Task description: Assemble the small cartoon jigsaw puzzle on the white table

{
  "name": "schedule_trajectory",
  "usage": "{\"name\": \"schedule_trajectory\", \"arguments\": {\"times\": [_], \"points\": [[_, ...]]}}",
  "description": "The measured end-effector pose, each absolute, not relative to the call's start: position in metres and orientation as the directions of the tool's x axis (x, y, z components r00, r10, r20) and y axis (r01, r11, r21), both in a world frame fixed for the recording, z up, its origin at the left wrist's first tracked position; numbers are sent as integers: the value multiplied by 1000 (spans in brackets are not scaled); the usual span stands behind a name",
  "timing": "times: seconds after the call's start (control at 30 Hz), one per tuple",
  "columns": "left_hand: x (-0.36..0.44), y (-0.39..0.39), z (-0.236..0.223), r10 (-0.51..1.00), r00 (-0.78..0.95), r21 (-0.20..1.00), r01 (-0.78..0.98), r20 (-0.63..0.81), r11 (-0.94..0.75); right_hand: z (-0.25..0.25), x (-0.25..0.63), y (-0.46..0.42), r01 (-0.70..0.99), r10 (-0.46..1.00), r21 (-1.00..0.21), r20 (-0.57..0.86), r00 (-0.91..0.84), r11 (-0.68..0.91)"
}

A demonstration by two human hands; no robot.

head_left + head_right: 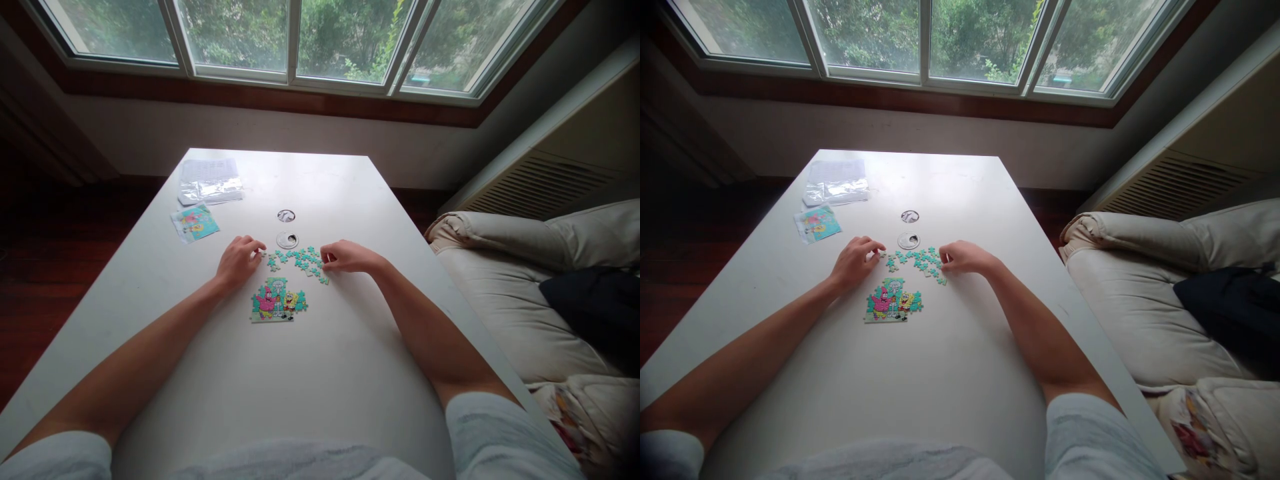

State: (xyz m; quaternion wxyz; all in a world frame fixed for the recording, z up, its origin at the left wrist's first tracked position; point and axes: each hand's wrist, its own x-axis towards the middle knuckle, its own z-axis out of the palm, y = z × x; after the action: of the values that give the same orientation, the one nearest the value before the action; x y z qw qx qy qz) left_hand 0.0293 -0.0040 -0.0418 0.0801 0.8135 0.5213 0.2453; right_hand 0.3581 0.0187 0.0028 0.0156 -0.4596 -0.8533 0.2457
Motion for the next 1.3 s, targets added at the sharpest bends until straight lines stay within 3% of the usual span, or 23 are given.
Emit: {"name": "schedule_trajectory", "arguments": {"times": [0.13, 0.4, 0.7, 0.9, 1.1, 1.3], "points": [[34, -8, -40, 864, 403, 398, 770, 302, -498, 1, 342, 11, 709, 780, -454, -46, -624, 540], [36, -8, -42, 856, 434, 402, 757, 280, -515, -18, 313, -7, 723, 766, -297, 50, -641, 624], [36, -9, -42, 851, 452, 386, 759, 270, -525, -22, 315, -3, 664, 739, -357, 129, -661, 657], [36, -9, -42, 848, 461, 390, 753, 261, -530, -22, 316, -2, 713, 777, -349, 78, -625, 608], [36, -9, -42, 839, 475, 381, 748, 265, -543, -17, 311, -8, 645, 718, -368, 97, -690, 670], [35, -9, -42, 828, 487, 381, 736, 276, -560, -16, 309, -9, 747, 797, -314, 55, -602, 586]]}}
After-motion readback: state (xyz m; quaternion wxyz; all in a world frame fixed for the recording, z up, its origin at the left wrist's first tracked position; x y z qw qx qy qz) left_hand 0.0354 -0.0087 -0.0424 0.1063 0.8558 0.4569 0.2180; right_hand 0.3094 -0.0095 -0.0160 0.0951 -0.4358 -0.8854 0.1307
